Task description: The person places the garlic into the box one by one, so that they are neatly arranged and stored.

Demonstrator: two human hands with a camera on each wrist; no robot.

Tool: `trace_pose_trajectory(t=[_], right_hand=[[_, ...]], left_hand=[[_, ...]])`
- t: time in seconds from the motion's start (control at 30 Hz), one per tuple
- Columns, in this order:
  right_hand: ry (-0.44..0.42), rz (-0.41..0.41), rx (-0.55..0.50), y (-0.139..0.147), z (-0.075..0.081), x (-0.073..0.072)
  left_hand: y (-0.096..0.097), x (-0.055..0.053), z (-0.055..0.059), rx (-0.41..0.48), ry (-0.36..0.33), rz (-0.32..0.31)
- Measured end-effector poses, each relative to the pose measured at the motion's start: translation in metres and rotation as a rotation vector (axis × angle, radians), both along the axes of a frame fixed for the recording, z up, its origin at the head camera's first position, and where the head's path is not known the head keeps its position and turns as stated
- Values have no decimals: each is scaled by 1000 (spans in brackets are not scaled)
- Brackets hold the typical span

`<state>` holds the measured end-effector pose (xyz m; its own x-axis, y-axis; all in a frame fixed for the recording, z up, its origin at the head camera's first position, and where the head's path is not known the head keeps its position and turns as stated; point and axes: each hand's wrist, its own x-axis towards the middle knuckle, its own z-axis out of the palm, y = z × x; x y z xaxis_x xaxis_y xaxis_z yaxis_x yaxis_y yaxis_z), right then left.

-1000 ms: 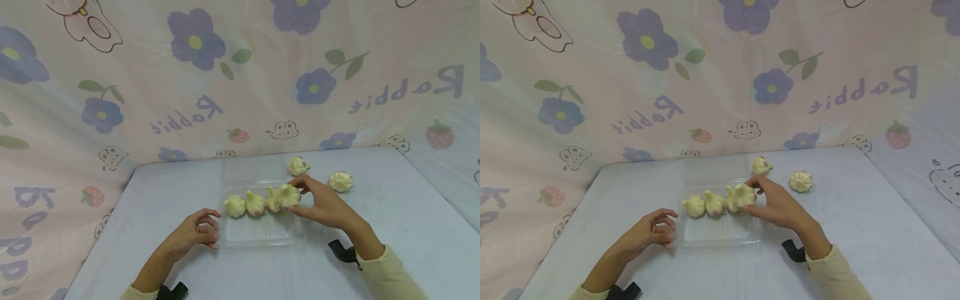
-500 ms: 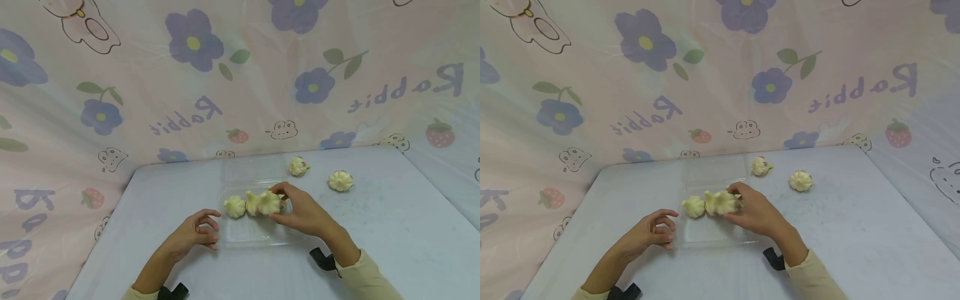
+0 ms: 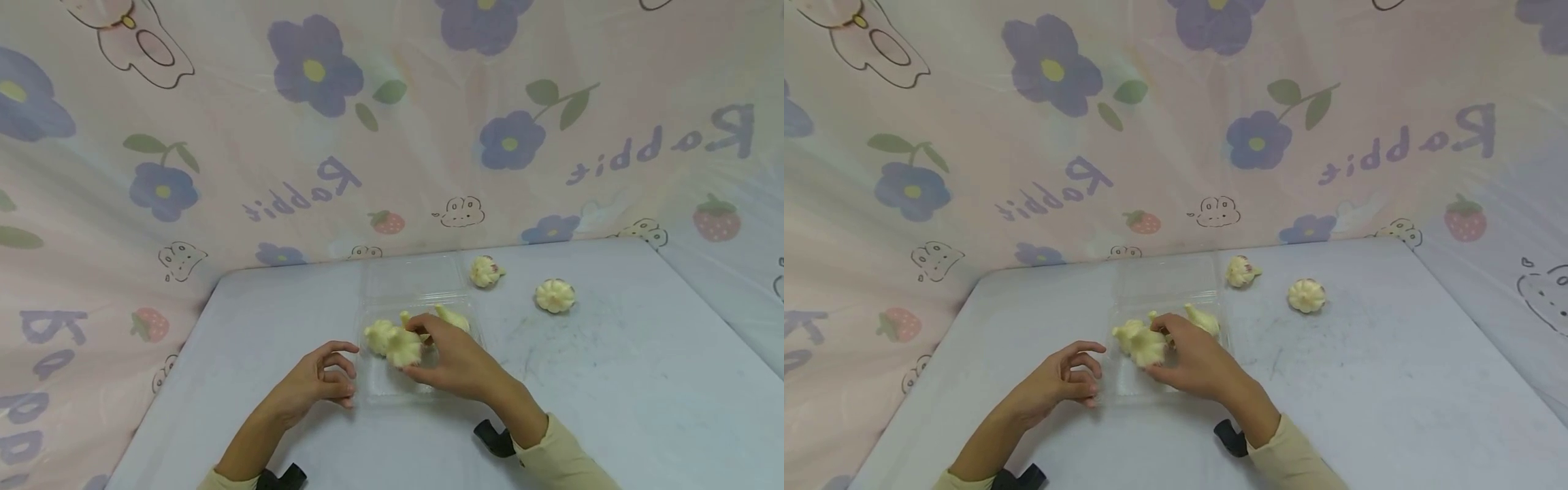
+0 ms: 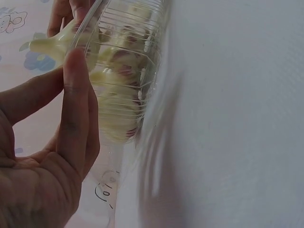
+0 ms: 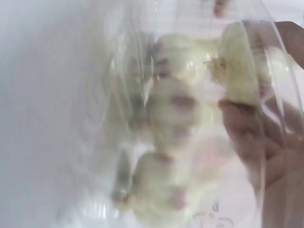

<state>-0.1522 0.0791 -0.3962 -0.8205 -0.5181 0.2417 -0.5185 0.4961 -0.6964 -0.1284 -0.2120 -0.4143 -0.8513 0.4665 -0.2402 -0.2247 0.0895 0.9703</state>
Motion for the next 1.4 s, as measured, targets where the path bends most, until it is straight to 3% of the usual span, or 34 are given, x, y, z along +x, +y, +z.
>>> trace_pose_trajectory(t=[0.47,0.8,1.4], right_hand=[[67,20,123,-21,-11,5],[46,7,185,-24,-13,2],[11,90,213,-27,-15,-1]], left_hand=[[0,1,1,-32,11,7],[0,1,3,-21,34,-9],[0,1,2,-39,25,-2]])
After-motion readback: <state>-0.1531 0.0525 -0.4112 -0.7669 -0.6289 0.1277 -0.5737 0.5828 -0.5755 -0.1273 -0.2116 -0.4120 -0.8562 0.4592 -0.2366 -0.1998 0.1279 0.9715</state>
